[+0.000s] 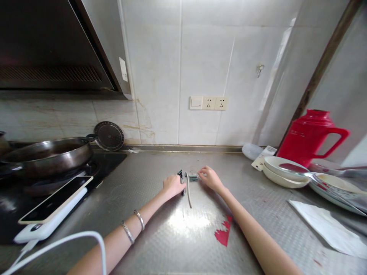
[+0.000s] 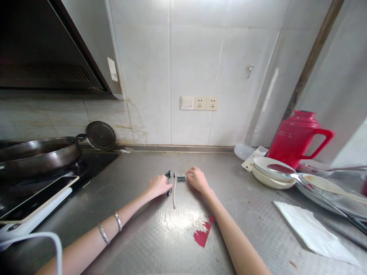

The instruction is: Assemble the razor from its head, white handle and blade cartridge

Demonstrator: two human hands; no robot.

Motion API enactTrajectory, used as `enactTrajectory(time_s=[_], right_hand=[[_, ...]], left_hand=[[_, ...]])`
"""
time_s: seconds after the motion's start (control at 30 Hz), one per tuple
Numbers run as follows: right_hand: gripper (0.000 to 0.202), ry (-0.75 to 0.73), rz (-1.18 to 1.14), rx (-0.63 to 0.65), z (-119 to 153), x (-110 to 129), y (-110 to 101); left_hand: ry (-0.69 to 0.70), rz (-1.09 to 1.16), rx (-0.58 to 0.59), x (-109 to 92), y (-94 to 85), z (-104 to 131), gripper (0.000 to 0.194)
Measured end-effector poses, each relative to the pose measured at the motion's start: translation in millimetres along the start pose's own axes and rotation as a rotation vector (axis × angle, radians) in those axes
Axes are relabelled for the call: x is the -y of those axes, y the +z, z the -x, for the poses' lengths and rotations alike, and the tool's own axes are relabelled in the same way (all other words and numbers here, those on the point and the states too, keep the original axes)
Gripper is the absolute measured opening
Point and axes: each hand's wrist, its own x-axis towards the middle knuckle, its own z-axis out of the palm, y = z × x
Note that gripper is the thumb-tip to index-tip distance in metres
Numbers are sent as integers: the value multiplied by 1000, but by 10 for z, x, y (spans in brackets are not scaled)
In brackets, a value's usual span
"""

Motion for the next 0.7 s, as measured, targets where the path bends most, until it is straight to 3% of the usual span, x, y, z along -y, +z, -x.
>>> enactTrajectory(time_s=[0.27,0.47,0.6,0.7], right_hand=[[24,3,5,5,5,69,-45],[24,5,-55,-58,-38,169,-103],[24,118,-225,-86,-104,340,-133],[27,299,-497,-9,-113,504,-174]], left_hand=[[18,-3,12,-60,4,45,31],[20,21,-46,-23,-34,25,30],[22,54,-105,-60,-163,35,30],[49,85,-132,-150,-248,87,31]])
